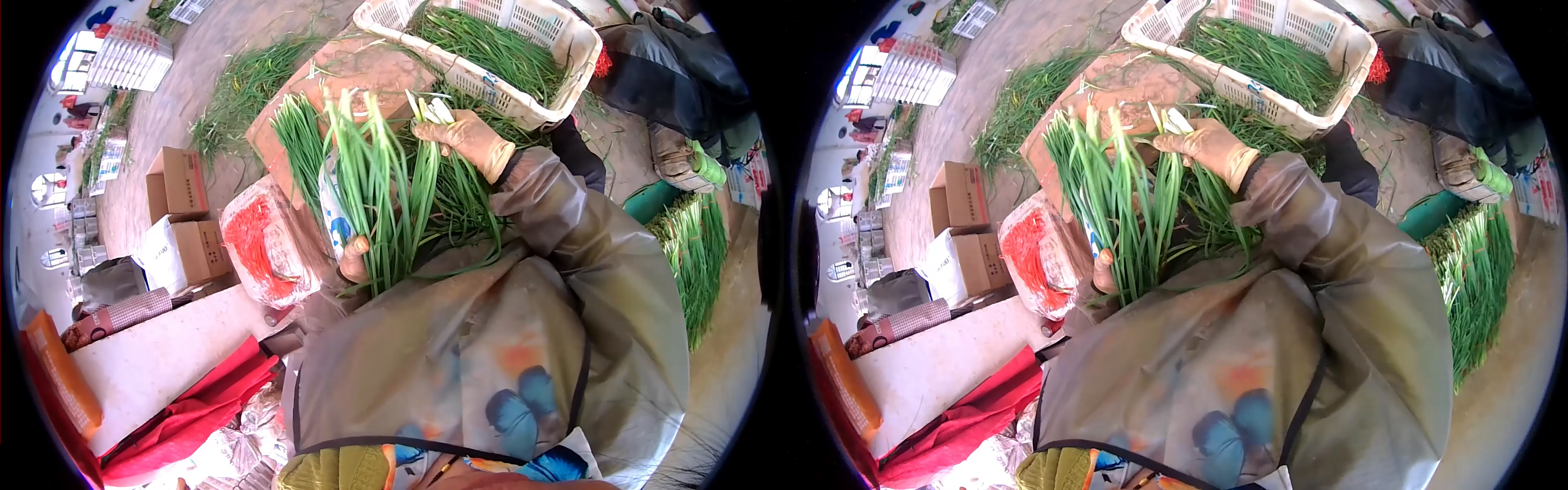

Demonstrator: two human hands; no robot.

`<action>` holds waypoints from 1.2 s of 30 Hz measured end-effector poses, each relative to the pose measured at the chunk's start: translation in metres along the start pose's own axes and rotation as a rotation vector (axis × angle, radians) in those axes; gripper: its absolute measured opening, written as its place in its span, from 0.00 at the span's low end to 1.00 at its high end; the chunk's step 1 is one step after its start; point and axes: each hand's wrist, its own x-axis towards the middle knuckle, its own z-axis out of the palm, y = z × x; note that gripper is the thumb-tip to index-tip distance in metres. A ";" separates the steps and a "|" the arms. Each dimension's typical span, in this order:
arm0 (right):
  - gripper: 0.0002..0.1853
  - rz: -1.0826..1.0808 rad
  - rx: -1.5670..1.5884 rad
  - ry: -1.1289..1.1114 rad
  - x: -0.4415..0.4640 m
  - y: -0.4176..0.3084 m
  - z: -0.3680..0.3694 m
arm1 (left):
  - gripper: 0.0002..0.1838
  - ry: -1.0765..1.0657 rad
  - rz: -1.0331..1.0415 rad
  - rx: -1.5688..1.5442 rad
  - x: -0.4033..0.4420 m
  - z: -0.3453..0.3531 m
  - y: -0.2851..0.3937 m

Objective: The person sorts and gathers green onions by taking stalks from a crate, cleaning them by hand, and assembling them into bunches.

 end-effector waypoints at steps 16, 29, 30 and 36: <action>0.15 0.008 -0.088 -0.185 -0.004 0.012 0.010 | 0.18 0.160 0.137 0.306 0.052 -0.003 0.036; 0.13 -0.186 0.319 0.157 -0.005 -0.024 -0.046 | 0.46 -0.113 0.053 0.052 0.039 0.007 0.042; 0.12 -0.164 0.478 -0.021 -0.006 -0.031 -0.041 | 0.47 -0.109 0.037 0.064 0.039 0.016 0.042; 0.15 -0.258 0.025 -0.004 0.013 -0.021 -0.003 | 0.41 -0.102 -0.004 0.092 0.040 0.021 0.035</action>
